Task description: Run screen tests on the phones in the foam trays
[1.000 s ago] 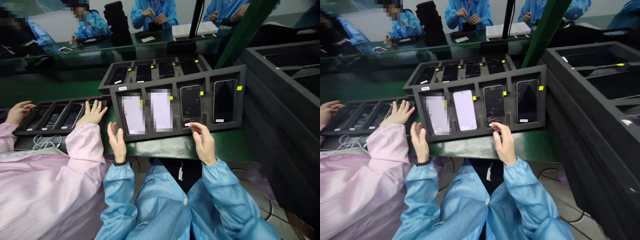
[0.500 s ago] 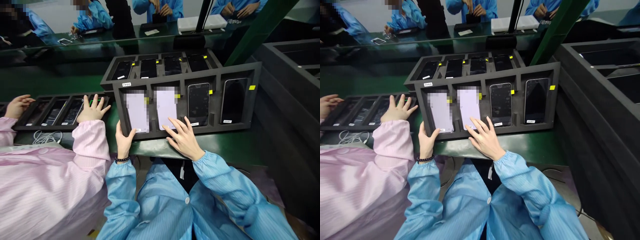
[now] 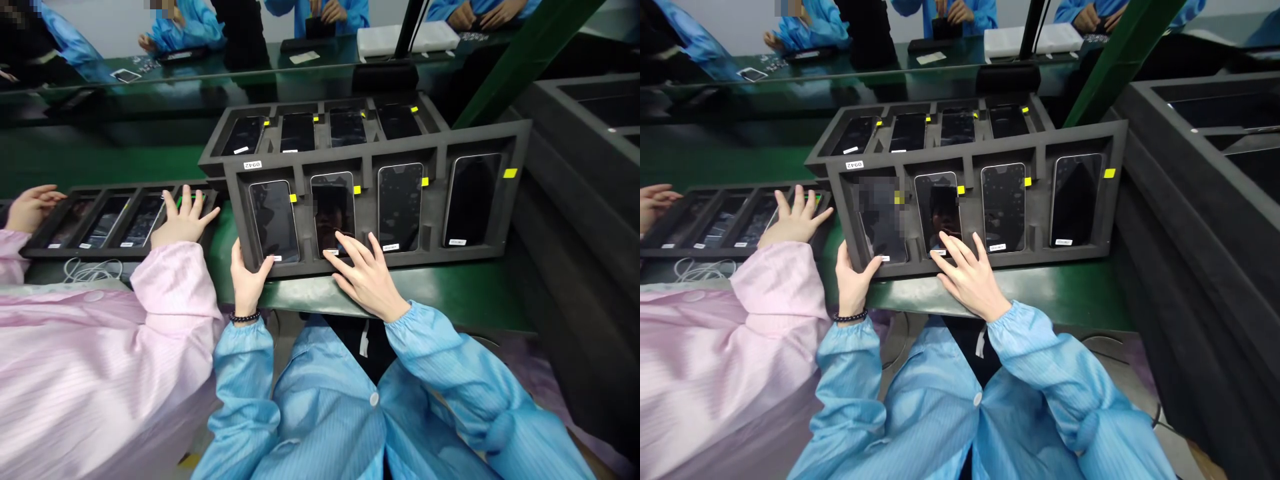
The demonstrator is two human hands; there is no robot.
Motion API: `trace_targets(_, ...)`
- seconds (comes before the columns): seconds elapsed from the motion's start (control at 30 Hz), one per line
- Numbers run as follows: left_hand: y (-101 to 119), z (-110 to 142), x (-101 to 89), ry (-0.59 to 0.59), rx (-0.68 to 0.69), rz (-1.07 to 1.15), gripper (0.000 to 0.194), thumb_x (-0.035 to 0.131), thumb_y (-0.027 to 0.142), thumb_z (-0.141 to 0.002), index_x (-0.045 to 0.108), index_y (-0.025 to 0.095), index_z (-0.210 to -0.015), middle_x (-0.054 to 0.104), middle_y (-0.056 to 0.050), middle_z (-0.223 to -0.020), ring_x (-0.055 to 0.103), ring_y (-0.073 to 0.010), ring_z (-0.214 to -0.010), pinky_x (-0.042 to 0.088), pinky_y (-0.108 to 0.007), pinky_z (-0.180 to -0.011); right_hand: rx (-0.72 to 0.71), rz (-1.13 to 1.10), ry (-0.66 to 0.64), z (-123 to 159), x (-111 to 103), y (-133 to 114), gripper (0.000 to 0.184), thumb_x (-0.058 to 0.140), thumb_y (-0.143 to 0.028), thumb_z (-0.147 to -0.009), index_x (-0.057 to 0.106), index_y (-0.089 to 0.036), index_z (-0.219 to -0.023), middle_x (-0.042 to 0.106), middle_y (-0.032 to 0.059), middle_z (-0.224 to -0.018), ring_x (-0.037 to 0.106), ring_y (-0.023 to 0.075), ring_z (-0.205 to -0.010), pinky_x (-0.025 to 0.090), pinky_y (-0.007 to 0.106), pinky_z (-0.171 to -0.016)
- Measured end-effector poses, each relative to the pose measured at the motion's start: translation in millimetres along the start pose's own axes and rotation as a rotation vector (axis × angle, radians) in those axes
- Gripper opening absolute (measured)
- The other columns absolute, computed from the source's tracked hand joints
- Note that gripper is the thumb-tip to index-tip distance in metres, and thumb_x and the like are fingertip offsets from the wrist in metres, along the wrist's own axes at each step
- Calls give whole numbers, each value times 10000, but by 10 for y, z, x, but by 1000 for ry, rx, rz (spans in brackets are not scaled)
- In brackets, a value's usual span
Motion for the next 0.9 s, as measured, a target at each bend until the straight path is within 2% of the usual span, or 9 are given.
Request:
trace_targets(0.27,-59,-5,-11,-14,7,99,629,716,454,-795,508,274,-1361,563,-68,-1414,517,-291,-1365,387,-515,-1198,22,-50,37,5,-30,19,530,485,-312,-1004,414,-185,-1513,427,161,-1577,471,273,-1392,261,579,-1220)
trace_targets(0.37,-53,-9,-8,-15,19,59,665,734,459,-779,501,261,-1370,565,-79,-1412,525,-295,-1355,392,-524,-1194,18,-49,51,7,-41,18,523,489,-305,-1004,423,-181,-1508,436,172,-1568,477,274,-1386,279,581,-1210)
trace_targets(0.5,-40,-19,-18,5,19,-55,793,829,409,-676,494,262,-1380,559,-89,-1401,522,-323,-1349,364,-561,-1205,1,-12,10,4,-9,5,431,489,-297,-1012,524,-215,-1434,421,161,-1581,477,281,-1392,265,597,-1211)
trace_targets(0.7,-65,-11,-1,-32,2,61,615,674,416,-817,494,317,-1397,529,-75,-1451,481,-313,-1394,328,-551,-1225,27,-53,27,7,-22,22,526,480,-299,-1003,413,-185,-1512,423,170,-1576,494,276,-1372,278,584,-1216)
trace_targets(0.8,-58,-3,-3,-23,10,76,583,658,410,-828,509,314,-1384,538,-75,-1445,487,-318,-1387,338,-550,-1218,26,-70,44,9,-32,20,556,478,-304,-1000,385,-129,-1520,446,185,-1558,490,284,-1373,276,588,-1221)
trace_targets(0.9,-29,6,0,-16,5,94,577,663,440,-838,512,285,-1373,540,-85,-1447,488,-309,-1388,351,-540,-1213,30,-74,40,11,-28,21,533,479,-295,-1003,411,-153,-1512,433,184,-1567,487,283,-1378,280,590,-1219)
Point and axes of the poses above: each hand's wrist, its own z-axis away from the middle knuckle, its own x-axis out of the palm, y = z × x, the point moved 7 cm from there along -z, towards the middle knuckle
